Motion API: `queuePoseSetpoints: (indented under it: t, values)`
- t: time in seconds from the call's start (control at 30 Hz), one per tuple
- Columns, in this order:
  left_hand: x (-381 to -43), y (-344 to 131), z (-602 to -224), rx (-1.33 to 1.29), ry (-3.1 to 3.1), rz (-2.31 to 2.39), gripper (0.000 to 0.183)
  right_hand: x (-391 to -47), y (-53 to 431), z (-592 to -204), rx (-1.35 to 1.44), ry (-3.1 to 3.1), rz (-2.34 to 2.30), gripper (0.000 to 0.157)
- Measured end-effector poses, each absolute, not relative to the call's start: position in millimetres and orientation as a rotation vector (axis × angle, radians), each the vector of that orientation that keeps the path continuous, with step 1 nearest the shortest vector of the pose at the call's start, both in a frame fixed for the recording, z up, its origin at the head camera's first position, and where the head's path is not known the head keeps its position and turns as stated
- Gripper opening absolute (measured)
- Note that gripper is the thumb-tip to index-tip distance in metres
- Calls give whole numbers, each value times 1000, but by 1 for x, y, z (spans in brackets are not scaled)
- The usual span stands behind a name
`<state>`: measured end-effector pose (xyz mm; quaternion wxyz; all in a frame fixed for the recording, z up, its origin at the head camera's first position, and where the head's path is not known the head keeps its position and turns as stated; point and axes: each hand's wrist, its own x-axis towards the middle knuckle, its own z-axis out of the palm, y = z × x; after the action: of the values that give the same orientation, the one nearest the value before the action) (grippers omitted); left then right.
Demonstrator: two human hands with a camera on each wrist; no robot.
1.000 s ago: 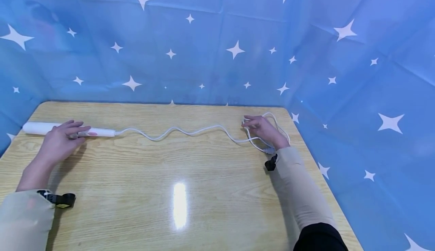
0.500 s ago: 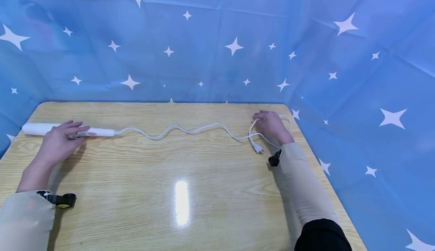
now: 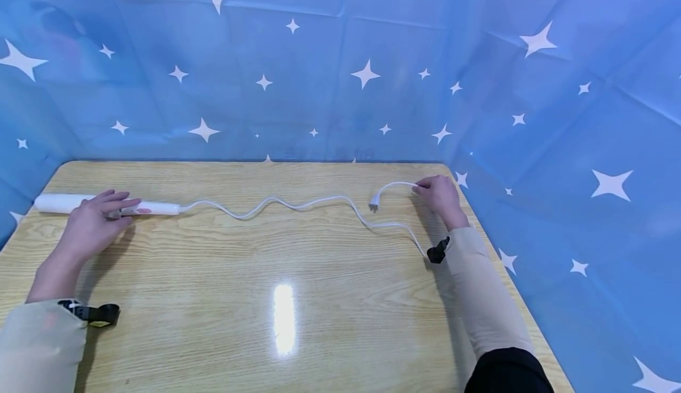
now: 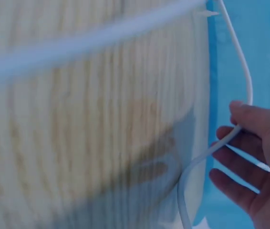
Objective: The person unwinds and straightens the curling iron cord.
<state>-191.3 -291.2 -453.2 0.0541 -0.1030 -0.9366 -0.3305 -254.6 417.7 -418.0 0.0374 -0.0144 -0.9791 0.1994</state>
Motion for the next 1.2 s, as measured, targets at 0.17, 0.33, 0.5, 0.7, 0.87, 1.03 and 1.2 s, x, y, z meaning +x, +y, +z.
queuePoseSetpoints:
  t: [0.17, 0.33, 0.5, 0.7, 0.87, 1.03, 1.2]
  values:
    - [-191, -292, -453, -311, -2852, -999, 37, -252, 422, -422, -144, -2958, 599, 27]
    - [-190, -293, -452, -297, -2880, -970, 38, -256, 427, -425, -244, -2933, 608, 27]
    - [-190, -292, -451, -307, -2913, -943, 38, -259, 429, -429, -358, -2940, 575, 27]
    - [-194, -289, -448, -351, -2921, -905, 39, -259, 432, -430, -396, -2977, 597, 36]
    - [-197, -285, -446, -350, -2929, -899, 42, -255, 428, -420, -355, -2982, 701, 48]
    - [-198, -282, -444, -348, -2940, -881, 44, -249, 413, -409, -350, -2957, 751, 57]
    - [-200, -274, -440, -383, -2942, -830, 50, -241, 387, -396, -334, -2922, 769, 68]
